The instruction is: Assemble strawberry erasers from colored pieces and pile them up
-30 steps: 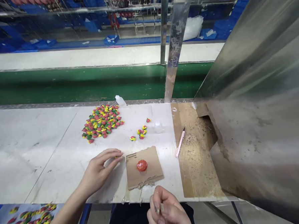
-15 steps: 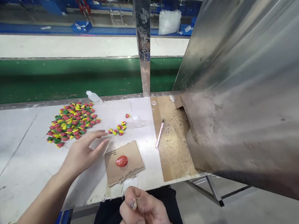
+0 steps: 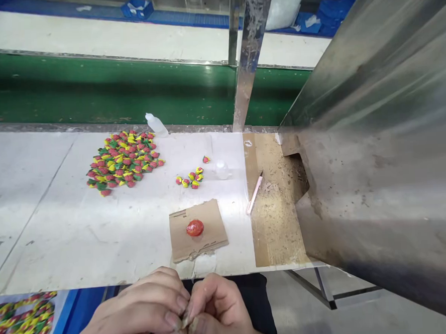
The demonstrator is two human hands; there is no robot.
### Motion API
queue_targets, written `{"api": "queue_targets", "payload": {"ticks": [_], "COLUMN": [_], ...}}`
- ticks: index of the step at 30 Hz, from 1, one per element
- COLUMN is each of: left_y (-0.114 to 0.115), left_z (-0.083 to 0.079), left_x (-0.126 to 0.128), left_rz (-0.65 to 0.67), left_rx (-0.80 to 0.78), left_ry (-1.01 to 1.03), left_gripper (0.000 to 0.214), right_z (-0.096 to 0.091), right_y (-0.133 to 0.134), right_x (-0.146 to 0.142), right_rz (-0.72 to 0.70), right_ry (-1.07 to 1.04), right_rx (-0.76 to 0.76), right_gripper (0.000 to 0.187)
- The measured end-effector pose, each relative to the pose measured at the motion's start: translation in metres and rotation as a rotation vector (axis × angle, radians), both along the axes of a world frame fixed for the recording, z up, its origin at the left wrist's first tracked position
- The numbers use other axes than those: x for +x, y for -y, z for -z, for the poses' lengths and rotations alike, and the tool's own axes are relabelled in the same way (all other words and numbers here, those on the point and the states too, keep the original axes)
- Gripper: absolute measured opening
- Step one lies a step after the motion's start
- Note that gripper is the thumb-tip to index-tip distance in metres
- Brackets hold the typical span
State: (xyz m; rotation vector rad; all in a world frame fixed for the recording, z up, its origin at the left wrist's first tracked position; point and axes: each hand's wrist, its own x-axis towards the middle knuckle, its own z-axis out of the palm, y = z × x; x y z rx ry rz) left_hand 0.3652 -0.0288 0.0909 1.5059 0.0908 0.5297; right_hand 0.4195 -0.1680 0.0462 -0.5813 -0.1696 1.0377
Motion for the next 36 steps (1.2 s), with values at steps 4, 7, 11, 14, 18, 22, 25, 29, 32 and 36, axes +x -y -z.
{"api": "queue_targets", "payload": {"ticks": [4, 7, 11, 14, 18, 22, 25, 29, 32, 36], "left_y": [-0.008, -0.014, -0.015, -0.011, -0.005, 0.001, 0.006, 0.006, -0.002, -0.013], "left_z": [-0.003, -0.003, 0.003, 0.006, 0.006, 0.007, 0.009, 0.012, 0.011, 0.008], "left_x": [-0.001, -0.006, -0.013, -0.016, -0.011, -0.007, -0.008, -0.011, -0.010, -0.010], "left_rz": [0.102, 0.192, 0.197, 0.106, 0.054, -0.015, -0.018, 0.020, 0.134, 0.408], "left_rx": [0.047, 0.158, 0.262, 0.254, 0.235, 0.150, 0.094, 0.075, 0.081, 0.103], "left_ry": [-0.066, -0.098, -0.080, -0.079, -0.063, -0.018, -0.012, -0.017, -0.018, -0.090], "left_gripper": [0.037, 0.029, 0.011, 0.008, 0.009, 0.012, 0.017, 0.015, 0.016, 0.021], "right_z": [-0.005, -0.007, -0.002, 0.005, 0.014, 0.027, 0.032, 0.029, 0.026, 0.031], "right_y": [0.001, 0.004, 0.007, 0.009, 0.019, 0.036, 0.047, 0.060, 0.064, 0.060], "right_x": [0.007, 0.013, 0.014, 0.010, 0.008, 0.009, 0.015, 0.025, 0.028, 0.021], "right_rz": [0.029, 0.060, 0.124, 0.160, 0.193, 0.204, 0.111, -0.018, -0.068, -0.040], "right_ry": [0.224, 0.395, 0.570, 0.644, 0.745, 1.068, 1.234, 1.196, 1.092, 1.048], "right_rx": [-0.073, -0.149, -0.161, -0.135, -0.110, -0.161, -0.173, -0.265, -0.291, -0.201], "right_gripper": [0.054, 0.050, 0.039, 0.029, 0.021, 0.039, 0.039, 0.022, 0.011, 0.028]}}
